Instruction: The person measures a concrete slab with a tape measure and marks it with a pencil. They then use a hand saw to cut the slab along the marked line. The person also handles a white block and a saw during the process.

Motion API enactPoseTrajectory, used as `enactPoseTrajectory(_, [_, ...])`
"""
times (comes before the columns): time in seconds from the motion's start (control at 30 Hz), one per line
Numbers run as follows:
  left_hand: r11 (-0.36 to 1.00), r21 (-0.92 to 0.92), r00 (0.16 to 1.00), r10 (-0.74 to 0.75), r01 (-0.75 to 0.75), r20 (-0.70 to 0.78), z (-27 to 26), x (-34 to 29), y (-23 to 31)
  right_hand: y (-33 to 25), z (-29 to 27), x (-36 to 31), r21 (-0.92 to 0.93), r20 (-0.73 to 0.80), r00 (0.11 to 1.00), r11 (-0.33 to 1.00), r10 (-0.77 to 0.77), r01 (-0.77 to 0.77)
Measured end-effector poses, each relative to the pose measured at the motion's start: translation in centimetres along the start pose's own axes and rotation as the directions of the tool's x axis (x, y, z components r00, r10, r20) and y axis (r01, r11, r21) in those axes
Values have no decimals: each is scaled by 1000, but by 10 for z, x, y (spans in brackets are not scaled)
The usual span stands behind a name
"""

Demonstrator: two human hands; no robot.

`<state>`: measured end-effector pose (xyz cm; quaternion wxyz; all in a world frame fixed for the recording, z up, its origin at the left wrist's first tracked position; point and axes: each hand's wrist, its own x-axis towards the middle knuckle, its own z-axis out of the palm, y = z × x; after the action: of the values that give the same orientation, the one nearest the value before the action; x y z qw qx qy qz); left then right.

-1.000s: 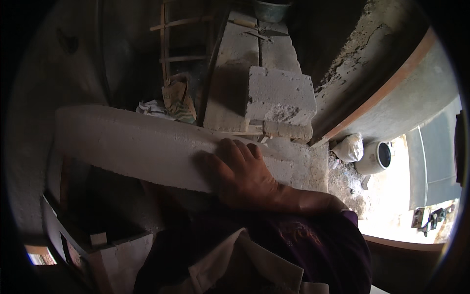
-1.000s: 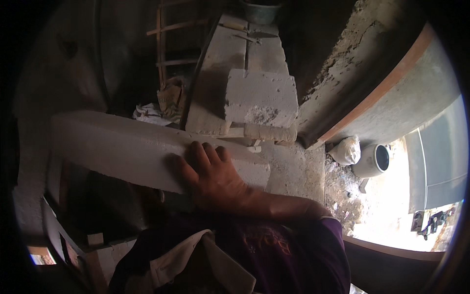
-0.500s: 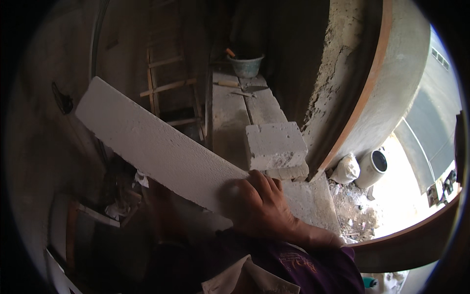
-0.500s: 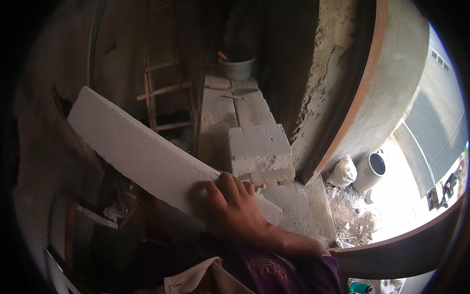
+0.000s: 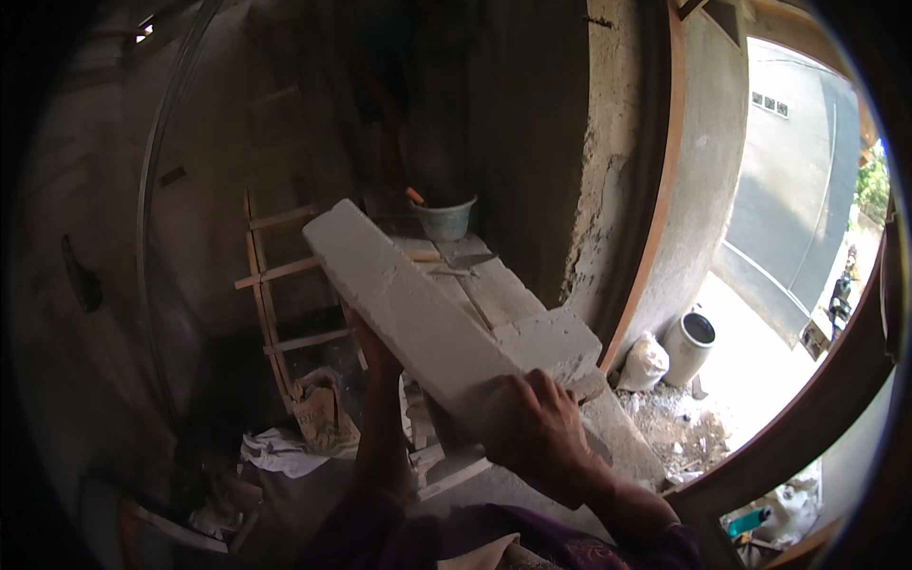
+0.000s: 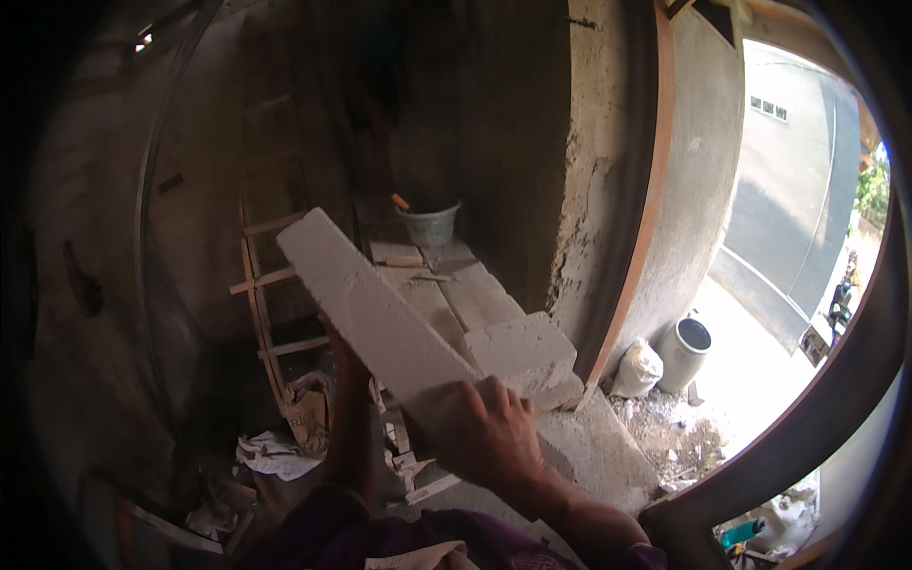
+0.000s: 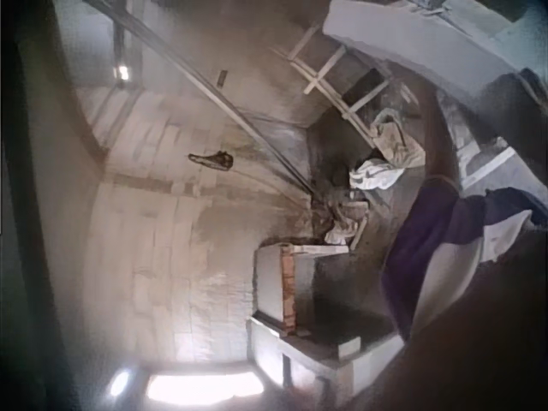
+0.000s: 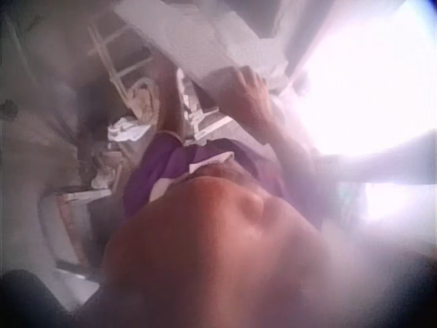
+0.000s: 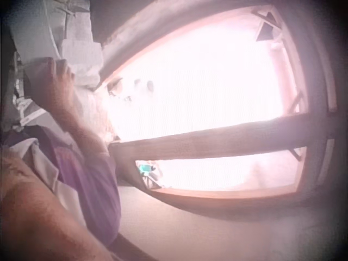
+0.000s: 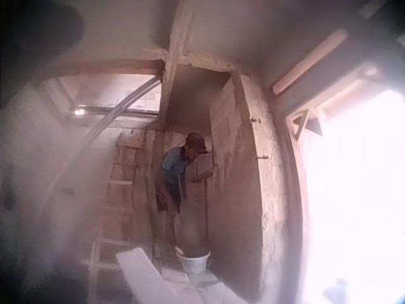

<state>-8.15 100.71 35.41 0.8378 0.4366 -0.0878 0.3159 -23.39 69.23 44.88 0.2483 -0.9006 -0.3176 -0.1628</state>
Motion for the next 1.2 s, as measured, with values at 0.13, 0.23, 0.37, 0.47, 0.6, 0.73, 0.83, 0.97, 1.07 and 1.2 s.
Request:
enactPoseTrajectory(0.13, [984, 175, 994, -15, 34, -112, -3, 26, -29, 5, -5, 21, -15, 86, 991, 995, 101, -100])
enactPoseTrajectory(0.23, [942, 311, 969, -48, 125, -243, 29, 32, -50, 18, -3, 32, -76, 99, 977, 981, 188, -181])
enactPoseTrajectory(0.37, [909, 402, 972, -20, 115, -233, 27, 24, -67, 1, 2, 55, -189, 146, 967, 966, 207, -178])
enactPoseTrajectory(0.47, [956, 262, 972, -76, 134, -220, 3, 32, -79, -14, -2, 71, -177, 189, 980, 984, 59, -25])
enactPoseTrajectory(0.6, [874, 484, 988, 98, -28, -118, -40, 33, -116, -7, -32, 58, 82, 171, 931, 946, -322, 312])
enactPoseTrajectory(0.73, [805, 589, 994, 110, -76, -22, -42, 0, -124, 31, -31, -18, 69, -213, 976, 997, 45, -31])
enactPoseTrajectory(0.83, [675, 737, 999, 21, -46, 43, -78, 4, -170, 38, 2, -50, 143, -521, 845, 988, 125, -58])
enactPoseTrajectory(0.97, [765, 642, 998, -64, 52, -4, -56, 18, -167, 25, 8, -40, 129, -628, 772, 991, 93, -15])
enactPoseTrajectory(1.07, [780, 624, 998, -58, 48, -4, -43, 43, -147, 23, 27, -23, 131, -696, 715, 991, 68, 34])
enactPoseTrajectory(1.2, [780, 624, 997, -77, 56, 6, -24, 69, -141, 30, 70, 30, 52, -812, 584, 996, -4, 79])
